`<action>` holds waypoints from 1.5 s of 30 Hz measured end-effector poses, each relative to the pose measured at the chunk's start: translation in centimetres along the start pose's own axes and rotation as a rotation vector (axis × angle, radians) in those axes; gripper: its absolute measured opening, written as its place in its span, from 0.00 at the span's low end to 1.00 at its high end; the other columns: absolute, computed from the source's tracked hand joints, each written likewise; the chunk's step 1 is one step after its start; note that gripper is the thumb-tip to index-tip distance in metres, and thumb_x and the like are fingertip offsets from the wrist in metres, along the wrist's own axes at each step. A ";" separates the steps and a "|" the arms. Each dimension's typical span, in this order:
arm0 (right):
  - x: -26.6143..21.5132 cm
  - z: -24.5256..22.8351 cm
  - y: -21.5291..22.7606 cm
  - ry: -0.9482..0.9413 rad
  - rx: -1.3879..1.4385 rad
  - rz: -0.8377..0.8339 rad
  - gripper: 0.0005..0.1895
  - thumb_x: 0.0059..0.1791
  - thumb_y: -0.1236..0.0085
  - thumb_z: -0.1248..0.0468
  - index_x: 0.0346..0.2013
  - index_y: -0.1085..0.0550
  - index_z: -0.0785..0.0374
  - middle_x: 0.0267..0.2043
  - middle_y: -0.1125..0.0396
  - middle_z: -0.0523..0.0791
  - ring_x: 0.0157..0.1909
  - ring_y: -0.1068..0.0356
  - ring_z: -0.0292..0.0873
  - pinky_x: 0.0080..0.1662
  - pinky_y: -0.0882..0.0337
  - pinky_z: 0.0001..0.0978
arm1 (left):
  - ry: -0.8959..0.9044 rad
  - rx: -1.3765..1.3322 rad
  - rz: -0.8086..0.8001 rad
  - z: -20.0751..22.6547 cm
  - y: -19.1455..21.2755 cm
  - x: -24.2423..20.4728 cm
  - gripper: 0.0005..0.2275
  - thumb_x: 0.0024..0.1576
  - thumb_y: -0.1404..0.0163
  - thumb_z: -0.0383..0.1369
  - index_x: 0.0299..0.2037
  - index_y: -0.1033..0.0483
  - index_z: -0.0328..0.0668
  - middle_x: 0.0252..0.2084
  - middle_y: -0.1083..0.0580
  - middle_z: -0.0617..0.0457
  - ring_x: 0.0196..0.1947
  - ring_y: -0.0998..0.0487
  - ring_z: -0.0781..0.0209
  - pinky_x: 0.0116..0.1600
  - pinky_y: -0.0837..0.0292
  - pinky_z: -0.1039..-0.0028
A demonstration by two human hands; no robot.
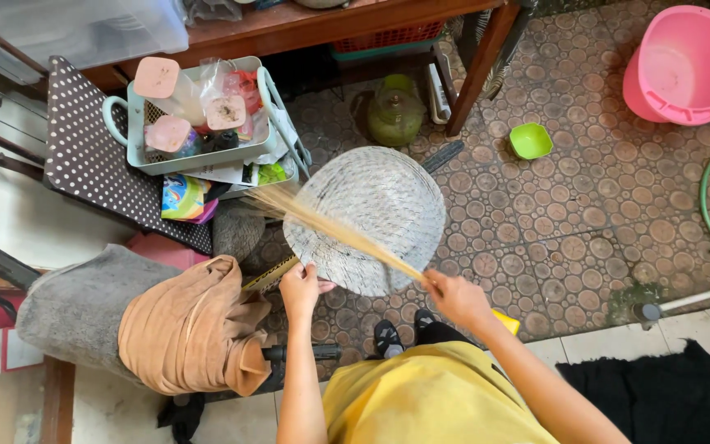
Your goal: The recorder uses a stick broom to beat a small round rug to remove dust.
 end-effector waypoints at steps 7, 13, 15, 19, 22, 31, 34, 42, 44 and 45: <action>1.5 16.5 1.3 -0.414 -0.111 0.050 0.18 0.52 0.50 0.46 0.55 0.27 0.41 0.38 0.23 0.49 0.42 0.23 0.58 0.44 0.24 0.54 | 0.056 -0.188 -0.084 -2.8 -0.8 1.5 0.12 0.66 0.57 0.29 0.36 0.29 0.22 0.29 0.22 0.36 0.26 0.16 0.48 0.32 0.17 0.66; -0.2 8.4 4.5 -0.362 0.033 0.186 0.17 0.56 0.52 0.43 0.51 0.25 0.46 0.35 0.23 0.48 0.38 0.22 0.58 0.39 0.24 0.53 | 0.063 -0.234 -0.085 -0.3 -1.4 0.4 0.13 0.66 0.58 0.31 0.37 0.28 0.24 0.29 0.22 0.39 0.26 0.17 0.50 0.33 0.17 0.67; -0.1 1.8 2.7 -0.153 0.103 0.012 0.15 0.54 0.55 0.46 0.49 0.26 0.45 0.31 0.23 0.47 0.34 0.22 0.57 0.38 0.24 0.54 | 0.108 -0.158 -0.044 0.3 -1.0 -0.1 0.14 0.67 0.57 0.32 0.37 0.29 0.22 0.28 0.21 0.38 0.27 0.16 0.51 0.33 0.18 0.68; 0.4 2.5 0.8 -0.077 0.023 -0.002 0.15 0.53 0.54 0.45 0.49 0.27 0.45 0.31 0.24 0.49 0.35 0.24 0.59 0.38 0.25 0.56 | 0.067 -0.162 -0.041 0.4 -0.4 0.4 0.14 0.67 0.56 0.31 0.38 0.31 0.20 0.29 0.23 0.38 0.26 0.16 0.51 0.33 0.19 0.67; 1.3 10.0 -0.3 -0.280 -0.132 -0.108 0.15 0.56 0.56 0.45 0.50 0.28 0.45 0.34 0.24 0.49 0.38 0.23 0.58 0.40 0.24 0.55 | 0.072 -0.206 -0.064 -0.9 -0.5 0.8 0.12 0.66 0.57 0.31 0.40 0.28 0.23 0.30 0.22 0.40 0.27 0.17 0.52 0.34 0.17 0.68; -0.6 10.3 4.9 -0.372 0.054 0.197 0.17 0.55 0.53 0.46 0.51 0.26 0.49 0.35 0.23 0.52 0.38 0.24 0.61 0.39 0.25 0.56 | 0.119 -0.270 -0.065 -2.4 -1.4 0.5 0.13 0.67 0.57 0.32 0.42 0.27 0.22 0.31 0.22 0.40 0.27 0.17 0.53 0.34 0.17 0.68; -0.8 3.7 2.3 -0.238 0.102 0.068 0.16 0.55 0.54 0.45 0.46 0.27 0.50 0.34 0.23 0.48 0.36 0.23 0.61 0.37 0.26 0.56 | 0.103 -0.276 -0.072 -2.1 -1.9 0.5 0.13 0.66 0.57 0.32 0.42 0.27 0.24 0.31 0.22 0.41 0.27 0.17 0.53 0.34 0.17 0.68; 1.2 13.0 0.9 -0.349 -0.181 0.039 0.17 0.54 0.56 0.45 0.52 0.27 0.44 0.33 0.23 0.52 0.37 0.22 0.59 0.41 0.23 0.55 | 0.055 -0.232 -0.079 -2.1 -1.5 0.3 0.13 0.66 0.58 0.31 0.47 0.26 0.23 0.30 0.21 0.40 0.26 0.17 0.52 0.33 0.17 0.68; 0.9 14.5 2.8 -0.376 -0.151 0.095 0.18 0.54 0.55 0.45 0.53 0.26 0.44 0.33 0.23 0.53 0.37 0.23 0.60 0.41 0.24 0.55 | 0.074 -0.190 -0.063 -1.8 -1.3 -0.2 0.14 0.67 0.58 0.32 0.47 0.26 0.22 0.30 0.21 0.39 0.26 0.16 0.52 0.33 0.17 0.68; 0.7 15.3 4.0 -0.404 -0.120 0.151 0.19 0.53 0.53 0.45 0.54 0.26 0.45 0.34 0.23 0.53 0.38 0.23 0.61 0.41 0.24 0.55 | 0.093 -0.146 -0.047 -1.7 -1.1 -0.4 0.14 0.67 0.58 0.32 0.47 0.26 0.21 0.30 0.21 0.39 0.27 0.16 0.52 0.33 0.17 0.68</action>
Point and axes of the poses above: each hand's wrist, its own x-axis towards the middle knuckle, its own y-axis out of the back of the hand, z = x × y, the point moved 10 cm from there along x, towards the middle knuckle
